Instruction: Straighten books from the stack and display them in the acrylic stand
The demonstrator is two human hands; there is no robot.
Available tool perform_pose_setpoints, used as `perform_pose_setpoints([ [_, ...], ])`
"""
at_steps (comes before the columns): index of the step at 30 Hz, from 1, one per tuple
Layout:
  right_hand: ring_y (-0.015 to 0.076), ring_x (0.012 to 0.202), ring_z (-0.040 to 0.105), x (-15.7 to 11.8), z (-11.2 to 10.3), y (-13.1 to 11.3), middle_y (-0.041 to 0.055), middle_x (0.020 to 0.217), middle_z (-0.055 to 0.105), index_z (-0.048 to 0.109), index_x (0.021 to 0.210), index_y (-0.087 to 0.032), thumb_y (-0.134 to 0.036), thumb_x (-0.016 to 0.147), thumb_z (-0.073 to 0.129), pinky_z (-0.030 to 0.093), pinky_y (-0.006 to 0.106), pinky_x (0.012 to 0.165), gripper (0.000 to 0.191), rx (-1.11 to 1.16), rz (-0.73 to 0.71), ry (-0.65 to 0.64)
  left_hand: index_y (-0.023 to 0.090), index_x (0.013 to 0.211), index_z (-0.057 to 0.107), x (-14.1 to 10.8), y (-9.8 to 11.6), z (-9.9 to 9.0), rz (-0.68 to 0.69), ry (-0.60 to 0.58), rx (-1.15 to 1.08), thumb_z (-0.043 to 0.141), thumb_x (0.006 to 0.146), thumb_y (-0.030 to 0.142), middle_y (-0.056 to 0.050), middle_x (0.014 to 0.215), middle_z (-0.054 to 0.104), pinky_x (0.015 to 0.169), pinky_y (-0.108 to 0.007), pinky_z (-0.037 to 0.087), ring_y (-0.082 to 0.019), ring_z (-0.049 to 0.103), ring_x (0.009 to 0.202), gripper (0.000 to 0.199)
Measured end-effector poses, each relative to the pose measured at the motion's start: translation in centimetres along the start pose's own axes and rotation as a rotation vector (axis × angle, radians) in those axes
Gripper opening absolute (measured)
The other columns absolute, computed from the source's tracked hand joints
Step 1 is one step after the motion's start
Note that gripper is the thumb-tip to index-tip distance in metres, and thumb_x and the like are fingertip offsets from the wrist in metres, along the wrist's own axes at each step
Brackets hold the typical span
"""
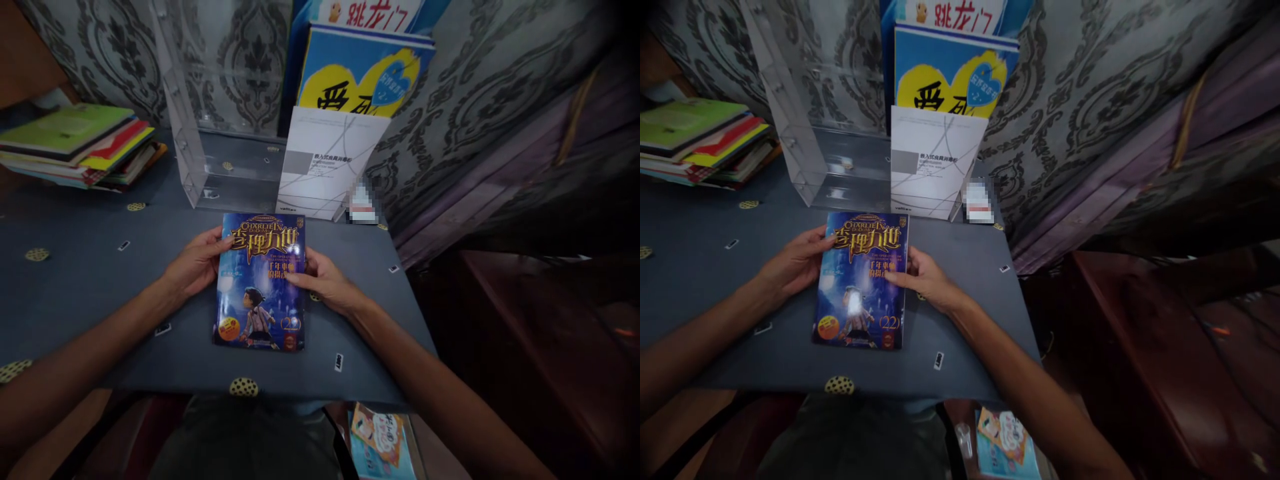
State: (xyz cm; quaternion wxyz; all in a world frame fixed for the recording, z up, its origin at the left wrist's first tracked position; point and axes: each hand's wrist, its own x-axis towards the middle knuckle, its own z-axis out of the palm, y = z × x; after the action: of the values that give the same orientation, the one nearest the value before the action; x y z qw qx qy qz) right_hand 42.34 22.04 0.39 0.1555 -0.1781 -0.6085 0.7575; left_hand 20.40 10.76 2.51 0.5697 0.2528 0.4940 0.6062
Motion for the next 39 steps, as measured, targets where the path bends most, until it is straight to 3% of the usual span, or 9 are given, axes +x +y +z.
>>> perform_pose_setpoints([
  [5,0.0226,0.107,0.069,-0.1,-0.4,-0.1,0.0072,0.121,0.070,0.054,0.126,-0.022,-0.040,0.069,0.084,0.056,0.042,0.100,0.067,-0.019,-0.016,-0.129,0.015,0.112,0.068,0.0,0.0,-0.2,0.022,0.011,-0.007,0.072,0.083,0.022,-0.008,0.103,0.076,0.076,-0.029,0.061,-0.019,0.074,0.084,0.030],
  [14,0.0209,0.099,0.072,-0.1,-0.5,0.4,0.0059,0.115,0.072,0.055,0.124,-0.021,-0.043,0.072,0.081,0.060,0.036,0.089,0.062,-0.004,-0.014,-0.094,0.017,0.107,0.070,0.2,-0.8,-0.3,0.004,0.030,-0.045,0.066,0.089,0.027,-0.007,0.103,0.076,0.087,-0.033,0.060,-0.020,0.073,0.093,0.021],
  [17,0.0215,0.098,0.072,-0.1,-0.5,0.4,0.0067,0.116,0.072,0.056,0.125,-0.021,-0.043,0.070,0.082,0.061,0.037,0.089,0.065,-0.006,-0.018,-0.084,0.018,0.111,0.068,-0.1,-0.8,-0.3,-0.012,-0.035,-0.013,0.067,0.088,0.028,-0.008,0.108,0.075,0.091,-0.038,0.059,-0.023,0.072,0.098,0.025],
  [22,0.0223,0.100,0.072,-0.1,-0.6,0.6,0.0076,0.119,0.071,0.053,0.129,-0.022,-0.042,0.071,0.082,0.060,0.039,0.091,0.067,0.000,0.000,-0.074,0.018,0.112,0.067,-0.5,-0.7,-0.2,-0.075,-0.173,0.024,0.076,0.073,0.017,-0.010,0.112,0.075,0.092,-0.040,0.059,-0.027,0.072,0.100,0.040],
  [31,0.0212,0.098,0.073,0.2,-0.6,0.7,0.0080,0.115,0.072,0.052,0.129,-0.020,-0.038,0.072,0.082,0.060,0.037,0.091,0.067,0.006,-0.027,-0.064,0.017,0.116,0.064,-0.4,-0.7,0.3,-0.005,-0.137,0.026,0.081,0.067,0.016,-0.010,0.114,0.074,0.086,-0.033,0.059,-0.025,0.072,0.099,0.051],
  [39,0.0188,0.085,0.074,0.3,-0.5,0.4,0.0033,0.100,0.077,0.050,0.128,-0.022,-0.035,0.071,0.084,0.062,0.034,0.084,0.068,0.026,-0.010,0.005,0.016,0.119,0.061,0.0,-1.2,-0.2,0.063,-0.116,0.078,0.084,0.067,0.020,-0.010,0.115,0.073,0.090,-0.035,0.057,-0.025,0.071,0.103,0.056],
])
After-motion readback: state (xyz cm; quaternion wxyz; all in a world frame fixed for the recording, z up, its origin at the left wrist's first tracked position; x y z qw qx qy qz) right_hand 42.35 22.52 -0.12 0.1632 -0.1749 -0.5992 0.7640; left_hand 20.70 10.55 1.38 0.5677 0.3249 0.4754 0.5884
